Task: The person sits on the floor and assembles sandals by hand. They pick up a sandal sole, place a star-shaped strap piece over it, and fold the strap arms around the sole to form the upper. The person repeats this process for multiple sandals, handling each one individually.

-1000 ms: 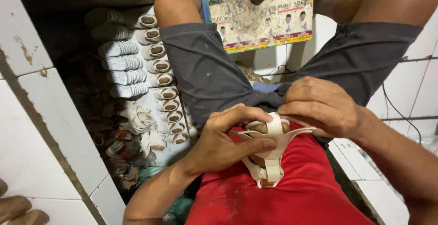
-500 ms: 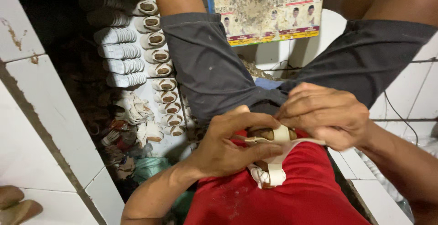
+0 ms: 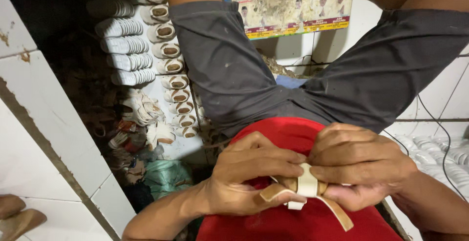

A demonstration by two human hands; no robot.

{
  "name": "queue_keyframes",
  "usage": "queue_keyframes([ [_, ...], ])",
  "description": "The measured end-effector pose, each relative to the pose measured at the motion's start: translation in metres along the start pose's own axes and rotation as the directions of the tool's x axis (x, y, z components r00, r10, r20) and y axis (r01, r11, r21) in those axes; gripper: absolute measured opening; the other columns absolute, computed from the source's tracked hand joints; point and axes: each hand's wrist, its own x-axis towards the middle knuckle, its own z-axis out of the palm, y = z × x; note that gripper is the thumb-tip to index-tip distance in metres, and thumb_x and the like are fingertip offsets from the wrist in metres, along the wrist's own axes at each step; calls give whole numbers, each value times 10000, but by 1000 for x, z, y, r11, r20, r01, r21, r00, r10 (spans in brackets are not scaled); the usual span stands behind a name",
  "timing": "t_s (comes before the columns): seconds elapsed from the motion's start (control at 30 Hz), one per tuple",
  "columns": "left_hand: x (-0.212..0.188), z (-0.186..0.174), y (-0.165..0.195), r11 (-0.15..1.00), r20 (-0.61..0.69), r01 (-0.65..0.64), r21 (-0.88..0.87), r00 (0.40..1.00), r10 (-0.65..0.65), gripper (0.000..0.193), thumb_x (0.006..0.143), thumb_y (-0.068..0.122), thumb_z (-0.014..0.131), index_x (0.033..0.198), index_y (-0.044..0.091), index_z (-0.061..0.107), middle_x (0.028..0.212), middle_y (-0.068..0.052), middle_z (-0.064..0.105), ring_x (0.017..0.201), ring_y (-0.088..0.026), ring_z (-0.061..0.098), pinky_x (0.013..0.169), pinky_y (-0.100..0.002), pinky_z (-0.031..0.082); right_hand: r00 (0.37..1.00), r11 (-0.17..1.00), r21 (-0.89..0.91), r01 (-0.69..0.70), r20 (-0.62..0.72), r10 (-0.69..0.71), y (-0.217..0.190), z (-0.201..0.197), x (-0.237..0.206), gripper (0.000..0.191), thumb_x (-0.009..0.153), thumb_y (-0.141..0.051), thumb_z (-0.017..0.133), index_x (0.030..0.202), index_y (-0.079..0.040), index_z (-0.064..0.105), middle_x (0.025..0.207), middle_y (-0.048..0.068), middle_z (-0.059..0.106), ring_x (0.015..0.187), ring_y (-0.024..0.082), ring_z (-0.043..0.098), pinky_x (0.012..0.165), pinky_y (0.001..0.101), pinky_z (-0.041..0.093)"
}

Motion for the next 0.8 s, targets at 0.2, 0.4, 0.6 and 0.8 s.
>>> queue_keyframes([
  [0.2,-8,-8,2,998,70,63,-23,996,-62,358,909,180,889,1203,93,705,1195,-31,738,892,-148,661,853,-260,532,994,986,134,-102,38,98,6,11,-7,211,881,-156,795,968,25,729,921,114,693,807,255,710,759,385,606],
  [0.4,1,-11,4,987,-2,158,28,987,-158,481,835,215,929,1210,89,656,1093,-21,723,869,-156,641,819,-280,532,921,864,332,-379,229,316,25,6,-11,328,938,-271,770,1082,12,684,1017,120,644,929,221,646,859,373,563],
  [0.6,-1,-14,-17,826,-52,332,-456,917,-397,580,897,163,822,1389,48,537,1155,-14,692,1047,-63,655,932,-237,560,786,448,770,-455,111,608,40,8,-15,627,906,-390,727,1309,78,622,1047,164,637,989,216,598,897,362,483],
  [0.8,-12,-7,-48,680,-135,370,-633,812,-567,469,865,32,827,1295,-28,650,1137,-78,730,1017,-128,673,908,-280,551,620,545,462,-700,14,784,44,9,-9,250,897,-31,722,1125,71,722,1082,120,681,869,130,658,728,266,558],
])
